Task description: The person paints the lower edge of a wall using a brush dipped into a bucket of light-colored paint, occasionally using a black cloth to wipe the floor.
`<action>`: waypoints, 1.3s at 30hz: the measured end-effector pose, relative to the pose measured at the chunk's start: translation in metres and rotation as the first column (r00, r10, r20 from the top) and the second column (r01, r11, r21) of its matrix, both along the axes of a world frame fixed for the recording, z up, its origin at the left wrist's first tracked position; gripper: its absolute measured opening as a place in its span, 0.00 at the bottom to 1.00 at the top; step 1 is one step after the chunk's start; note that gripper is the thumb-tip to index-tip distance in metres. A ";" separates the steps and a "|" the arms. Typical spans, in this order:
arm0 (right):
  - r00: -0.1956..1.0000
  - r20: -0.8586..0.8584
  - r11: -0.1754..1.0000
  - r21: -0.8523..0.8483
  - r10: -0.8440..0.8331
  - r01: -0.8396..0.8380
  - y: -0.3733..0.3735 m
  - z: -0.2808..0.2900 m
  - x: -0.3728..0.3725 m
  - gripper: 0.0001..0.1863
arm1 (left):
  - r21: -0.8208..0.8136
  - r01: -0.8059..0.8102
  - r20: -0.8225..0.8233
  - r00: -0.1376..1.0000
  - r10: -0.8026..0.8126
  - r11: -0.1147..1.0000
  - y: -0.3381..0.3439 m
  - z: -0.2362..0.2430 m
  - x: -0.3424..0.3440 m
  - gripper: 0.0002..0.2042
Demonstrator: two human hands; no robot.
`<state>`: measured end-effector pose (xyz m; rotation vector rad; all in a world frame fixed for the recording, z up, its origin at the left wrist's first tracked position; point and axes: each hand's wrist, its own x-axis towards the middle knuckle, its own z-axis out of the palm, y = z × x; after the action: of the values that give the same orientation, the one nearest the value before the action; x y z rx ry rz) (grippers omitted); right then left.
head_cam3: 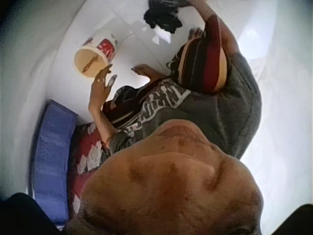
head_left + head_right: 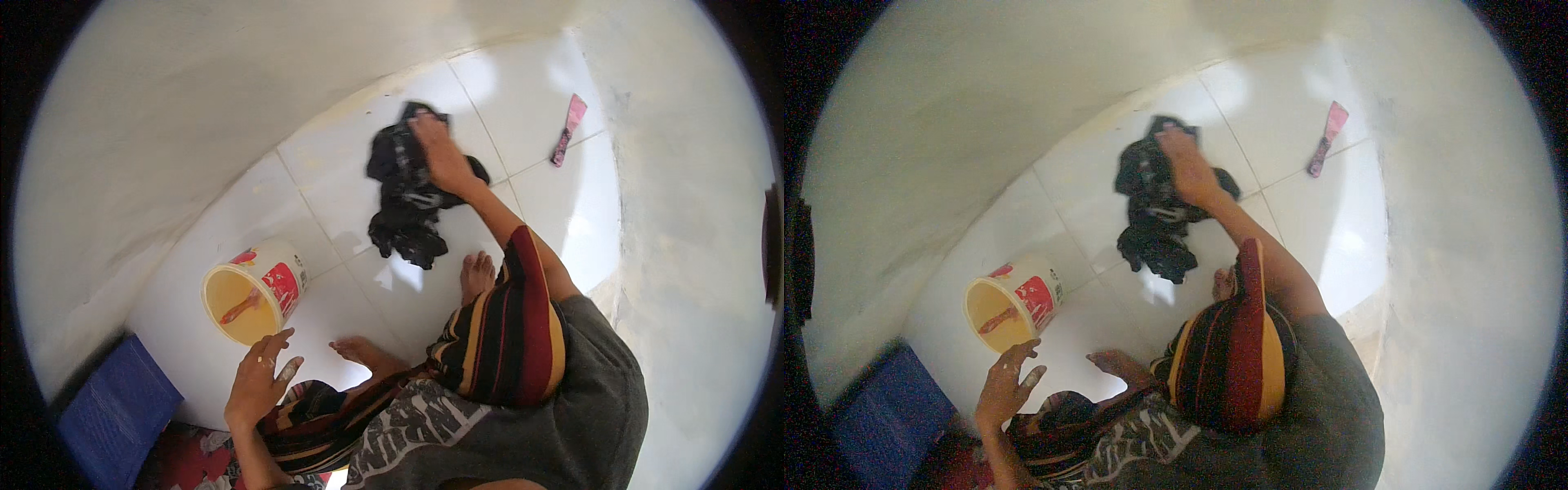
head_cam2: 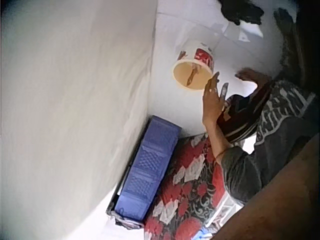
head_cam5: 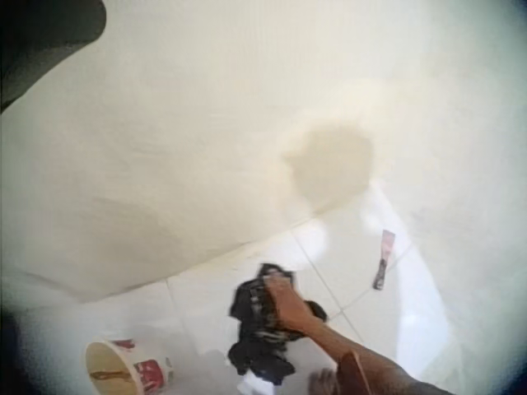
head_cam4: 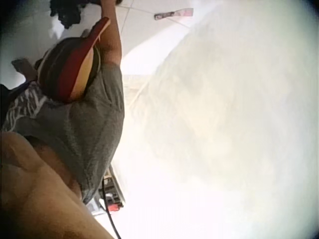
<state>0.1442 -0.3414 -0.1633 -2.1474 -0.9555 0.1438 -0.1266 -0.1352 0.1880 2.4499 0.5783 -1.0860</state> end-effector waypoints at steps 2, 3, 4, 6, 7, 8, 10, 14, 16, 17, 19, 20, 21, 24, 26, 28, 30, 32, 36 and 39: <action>0.986 0.061 0.987 -0.054 0.156 -0.153 0.023 -0.001 -0.015 0.31 | 0.001 0.040 0.039 0.998 -0.040 0.999 0.003 -0.004 0.000 0.22; 0.970 0.068 0.969 -0.096 0.234 -0.228 0.029 0.000 -0.034 0.31 | 0.017 0.045 0.056 0.997 -0.046 0.999 0.002 -0.002 -0.003 0.22; 0.958 0.047 0.956 -0.096 0.282 -0.276 0.024 0.000 -0.051 0.31 | 0.024 0.030 0.060 0.998 -0.031 0.999 -0.001 0.003 0.000 0.21; 0.946 -0.024 0.942 -0.093 0.323 -0.324 0.004 0.009 -0.080 0.34 | 0.045 0.006 0.063 0.998 -0.009 0.999 -0.007 0.010 0.008 0.21; 0.946 -0.082 0.943 -0.095 0.313 -0.320 -0.016 0.013 -0.088 0.36 | 0.048 0.000 0.054 0.999 -0.003 0.999 -0.009 0.013 0.012 0.21; 0.968 -0.103 0.959 -0.150 0.229 -0.242 -0.031 0.010 -0.098 0.37 | 0.052 0.009 0.070 0.997 -0.012 0.999 -0.010 0.015 0.012 0.21; 0.991 -0.134 0.972 -0.232 0.015 -0.046 -0.064 0.001 -0.103 0.39 | 0.041 0.030 0.101 0.994 -0.034 0.999 -0.008 0.012 0.008 0.21; 0.976 -0.069 0.957 -0.219 -0.207 0.188 -0.093 0.013 -0.075 0.38 | 0.020 -0.024 0.045 0.999 0.023 1.000 0.003 0.006 -0.005 0.21; 0.976 0.004 0.952 -0.220 -0.217 0.212 -0.090 0.002 -0.049 0.40 | 0.028 -0.009 0.051 0.999 0.007 1.000 0.002 0.004 -0.007 0.21; 0.980 0.007 0.966 -0.168 -0.198 0.196 -0.081 -0.002 -0.035 0.39 | 0.044 -0.012 0.065 0.998 0.009 0.999 -0.002 0.006 -0.007 0.21; 0.983 0.019 0.979 -0.085 -0.184 0.185 -0.065 -0.006 0.000 0.39 | 0.056 0.007 0.091 0.996 -0.012 0.998 -0.007 0.007 -0.001 0.21; 0.988 0.035 0.985 -0.078 -0.152 0.154 -0.058 -0.014 0.022 0.39 | 0.036 0.009 0.075 0.997 -0.011 0.999 -0.006 0.007 0.003 0.21; 0.992 0.052 0.990 -0.069 -0.118 0.122 -0.048 -0.024 0.041 0.38 | 0.018 0.009 0.060 0.998 -0.010 1.000 -0.005 0.008 0.004 0.21; 1.000 -0.030 0.987 -0.159 -0.008 0.003 0.003 -0.016 0.070 0.43 | 0.035 -0.025 0.002 1.000 0.025 0.999 -0.009 0.017 0.007 0.21; 0.988 -0.050 0.983 -0.107 0.148 -0.152 0.021 -0.009 0.076 0.44 | 0.056 -0.029 -0.021 0.999 0.030 0.998 -0.015 0.022 0.016 0.21; 0.955 0.024 0.952 -0.094 0.295 -0.291 0.047 -0.013 0.063 0.44 | 0.081 -0.033 -0.031 0.999 0.036 0.996 -0.020 0.028 0.023 0.21; 0.914 0.014 0.909 -0.108 0.406 -0.402 0.062 0.006 0.037 0.40 | 0.077 -0.011 0.013 1.000 0.010 0.997 -0.020 0.030 0.020 0.21; 0.890 0.006 0.888 -0.072 0.456 -0.455 0.058 0.015 0.023 0.36 | 0.067 0.000 0.028 1.000 -0.002 0.998 -0.021 0.035 0.028 0.22; 0.972 0.070 0.974 -0.030 0.226 -0.224 0.023 -0.008 0.015 0.29 | 0.071 -0.014 0.027 1.000 0.012 0.997 -0.027 0.045 0.042 0.22; 0.995 0.028 0.990 0.101 -0.101 0.097 -0.023 -0.026 0.048 0.31 | 0.082 -0.027 0.017 1.000 0.026 0.996 -0.031 0.043 0.048 0.22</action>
<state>0.1921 -0.3645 -0.1889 -2.1060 -0.8544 0.0119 -0.0789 -0.1664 0.2307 2.5108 0.6610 -1.0513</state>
